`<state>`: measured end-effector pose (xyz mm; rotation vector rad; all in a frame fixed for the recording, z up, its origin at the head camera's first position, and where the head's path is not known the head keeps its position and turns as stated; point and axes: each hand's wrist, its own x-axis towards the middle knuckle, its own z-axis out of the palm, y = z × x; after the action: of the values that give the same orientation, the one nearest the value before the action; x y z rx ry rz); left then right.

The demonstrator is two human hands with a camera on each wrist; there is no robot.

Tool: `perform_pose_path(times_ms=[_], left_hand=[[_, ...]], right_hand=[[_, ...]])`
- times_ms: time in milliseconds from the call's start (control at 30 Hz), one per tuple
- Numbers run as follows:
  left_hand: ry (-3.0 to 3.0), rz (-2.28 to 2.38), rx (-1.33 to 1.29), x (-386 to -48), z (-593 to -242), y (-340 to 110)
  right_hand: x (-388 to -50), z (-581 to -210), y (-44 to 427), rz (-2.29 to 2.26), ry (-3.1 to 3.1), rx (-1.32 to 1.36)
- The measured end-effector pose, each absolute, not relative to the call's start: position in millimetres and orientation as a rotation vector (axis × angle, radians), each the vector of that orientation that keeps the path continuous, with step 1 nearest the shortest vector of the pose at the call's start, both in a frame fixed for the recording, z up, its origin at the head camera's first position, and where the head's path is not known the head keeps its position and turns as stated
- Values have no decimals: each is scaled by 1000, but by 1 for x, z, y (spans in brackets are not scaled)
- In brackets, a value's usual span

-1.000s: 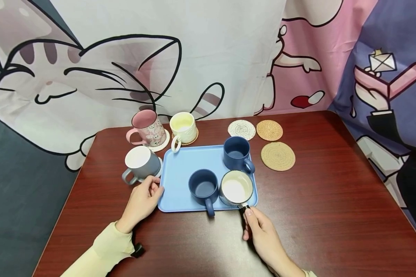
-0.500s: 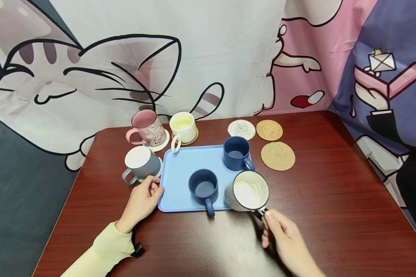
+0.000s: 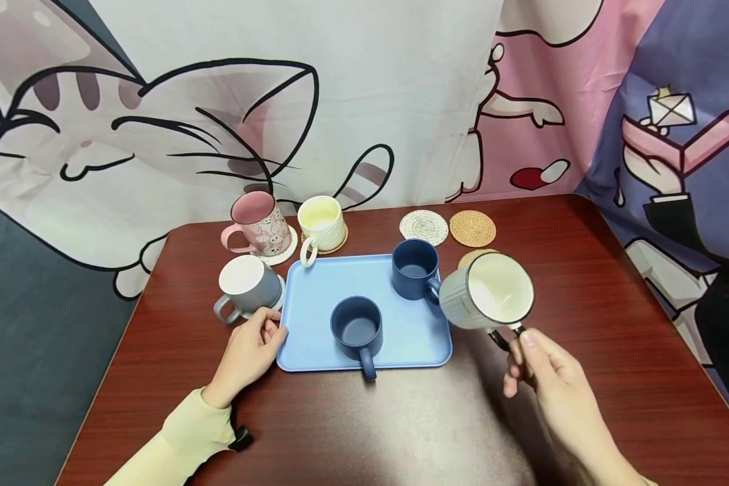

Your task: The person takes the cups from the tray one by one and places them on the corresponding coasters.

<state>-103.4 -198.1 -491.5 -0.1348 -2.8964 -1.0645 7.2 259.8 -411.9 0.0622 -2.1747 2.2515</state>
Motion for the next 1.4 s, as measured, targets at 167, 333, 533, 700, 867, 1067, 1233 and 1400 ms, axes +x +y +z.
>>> perform_pose_path(times_ms=[167,333,533,700,867,1067,1233,1400], left_hand=[[-2901,-1070,-133,-103,-490,-197],[-2900,-1085,-131,-102,-488,-197],[-2907,-1082,-118,-102,-489,-198],[-2909,-1078,-118,-103,-490,-199],[-2904,-1074,-126,-103,-490,-198],[-2899,-1072,-129,-103,-490,-198],[-2896,-1072,-127,-103,-490,-198],[-2888,-1075,-133,-103,-490,-198]], right_hand=[[-14,-407,268,2320,-2113,26],[-42,-406,273,2397,-2071,15],[-76,-409,278,2440,-2106,-64],[-102,-414,283,2438,-2138,-101],[-123,-419,288,2420,-2155,-189],[-145,-425,295,2417,-2169,-274],[-164,-431,300,2391,-2212,-350],[-180,-435,307,2375,-2253,-396]])
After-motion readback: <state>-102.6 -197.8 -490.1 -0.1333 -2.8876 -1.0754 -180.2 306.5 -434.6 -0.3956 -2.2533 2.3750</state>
